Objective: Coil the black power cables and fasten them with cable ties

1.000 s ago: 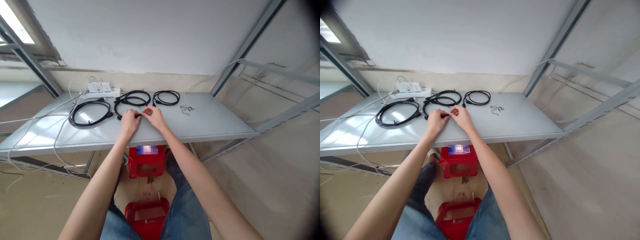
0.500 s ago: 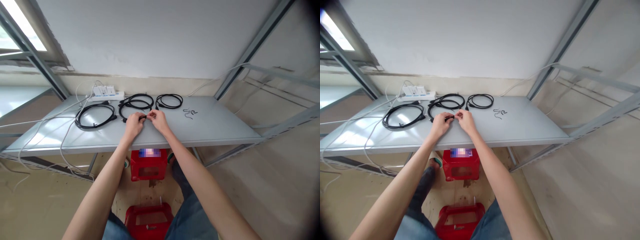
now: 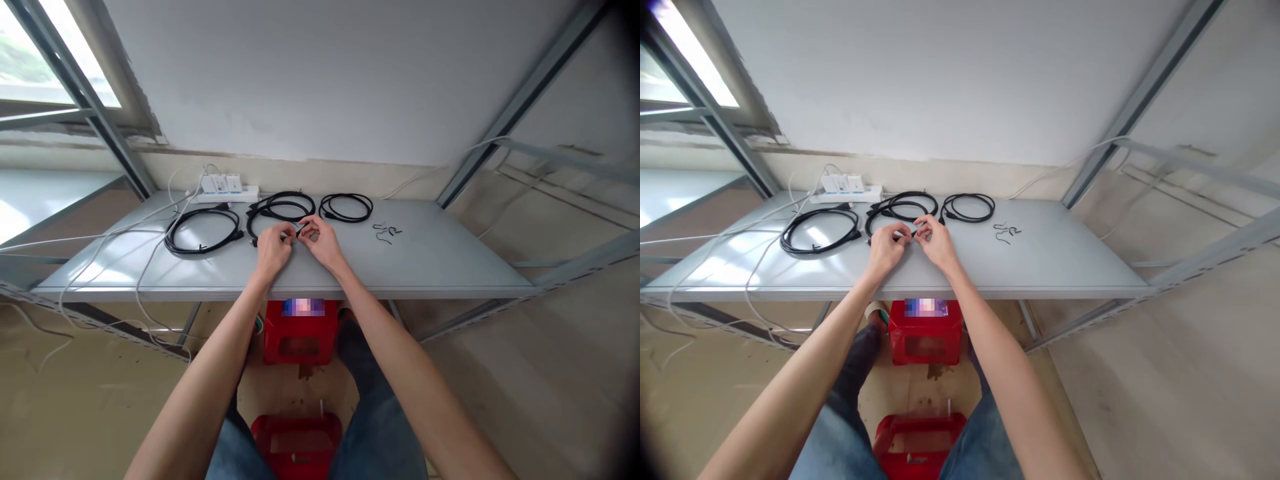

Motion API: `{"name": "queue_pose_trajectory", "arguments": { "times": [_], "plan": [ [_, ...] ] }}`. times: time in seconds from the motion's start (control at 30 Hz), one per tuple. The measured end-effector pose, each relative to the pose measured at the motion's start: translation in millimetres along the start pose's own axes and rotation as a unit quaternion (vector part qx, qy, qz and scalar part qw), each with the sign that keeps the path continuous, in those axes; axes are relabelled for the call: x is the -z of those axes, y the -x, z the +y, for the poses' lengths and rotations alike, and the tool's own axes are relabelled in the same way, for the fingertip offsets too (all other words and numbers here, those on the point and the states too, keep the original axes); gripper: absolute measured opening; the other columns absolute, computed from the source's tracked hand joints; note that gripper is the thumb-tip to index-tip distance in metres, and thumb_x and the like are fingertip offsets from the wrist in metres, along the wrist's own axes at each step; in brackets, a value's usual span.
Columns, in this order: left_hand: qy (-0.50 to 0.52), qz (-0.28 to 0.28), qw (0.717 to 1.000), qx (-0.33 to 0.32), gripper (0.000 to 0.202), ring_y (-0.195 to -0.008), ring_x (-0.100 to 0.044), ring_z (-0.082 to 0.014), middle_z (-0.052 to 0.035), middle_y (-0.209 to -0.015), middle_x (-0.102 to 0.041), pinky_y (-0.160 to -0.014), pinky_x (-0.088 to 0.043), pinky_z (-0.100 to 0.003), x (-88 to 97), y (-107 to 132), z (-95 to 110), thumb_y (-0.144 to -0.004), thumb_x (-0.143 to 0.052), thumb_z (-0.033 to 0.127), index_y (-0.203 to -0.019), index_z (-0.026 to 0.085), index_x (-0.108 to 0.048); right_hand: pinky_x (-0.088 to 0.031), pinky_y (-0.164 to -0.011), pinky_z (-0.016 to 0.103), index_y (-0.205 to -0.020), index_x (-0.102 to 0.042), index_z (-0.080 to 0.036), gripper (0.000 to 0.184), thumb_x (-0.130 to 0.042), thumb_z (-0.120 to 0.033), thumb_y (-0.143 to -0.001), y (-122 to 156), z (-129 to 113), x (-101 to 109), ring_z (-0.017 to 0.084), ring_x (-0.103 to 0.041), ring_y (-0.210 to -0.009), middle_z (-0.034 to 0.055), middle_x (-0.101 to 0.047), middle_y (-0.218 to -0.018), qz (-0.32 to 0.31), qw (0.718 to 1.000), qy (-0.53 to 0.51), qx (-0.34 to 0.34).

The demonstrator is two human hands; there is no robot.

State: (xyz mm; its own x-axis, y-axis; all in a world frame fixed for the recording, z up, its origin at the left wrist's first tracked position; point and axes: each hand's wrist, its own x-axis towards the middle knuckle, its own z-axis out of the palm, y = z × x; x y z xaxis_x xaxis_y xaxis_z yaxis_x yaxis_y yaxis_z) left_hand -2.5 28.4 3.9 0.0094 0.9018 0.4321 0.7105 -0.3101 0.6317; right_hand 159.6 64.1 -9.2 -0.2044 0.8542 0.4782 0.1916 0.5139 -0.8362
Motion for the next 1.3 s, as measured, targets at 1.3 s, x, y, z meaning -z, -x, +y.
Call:
{"name": "queue_pose_trajectory", "arguments": {
  "times": [1.3],
  "plan": [
    [-0.319, -0.145, 0.936, -0.046, 0.042, -0.099, -0.077, -0.0325, -0.0176, -0.108, -0.079, -0.086, -0.050, -0.039, -7.6, 7.0, 20.6, -0.115, -0.025, 0.037, -0.133, 0.017, -0.058, -0.042, -0.076, 0.034, -0.084, -0.065, -0.021, 0.007, -0.061, -0.020, -0.079, 54.7, 43.7, 239.3, 0.022, -0.057, -0.073, 0.0021, -0.063, -0.075, 0.298, 0.876, 0.370, -0.078]
  ]
}}
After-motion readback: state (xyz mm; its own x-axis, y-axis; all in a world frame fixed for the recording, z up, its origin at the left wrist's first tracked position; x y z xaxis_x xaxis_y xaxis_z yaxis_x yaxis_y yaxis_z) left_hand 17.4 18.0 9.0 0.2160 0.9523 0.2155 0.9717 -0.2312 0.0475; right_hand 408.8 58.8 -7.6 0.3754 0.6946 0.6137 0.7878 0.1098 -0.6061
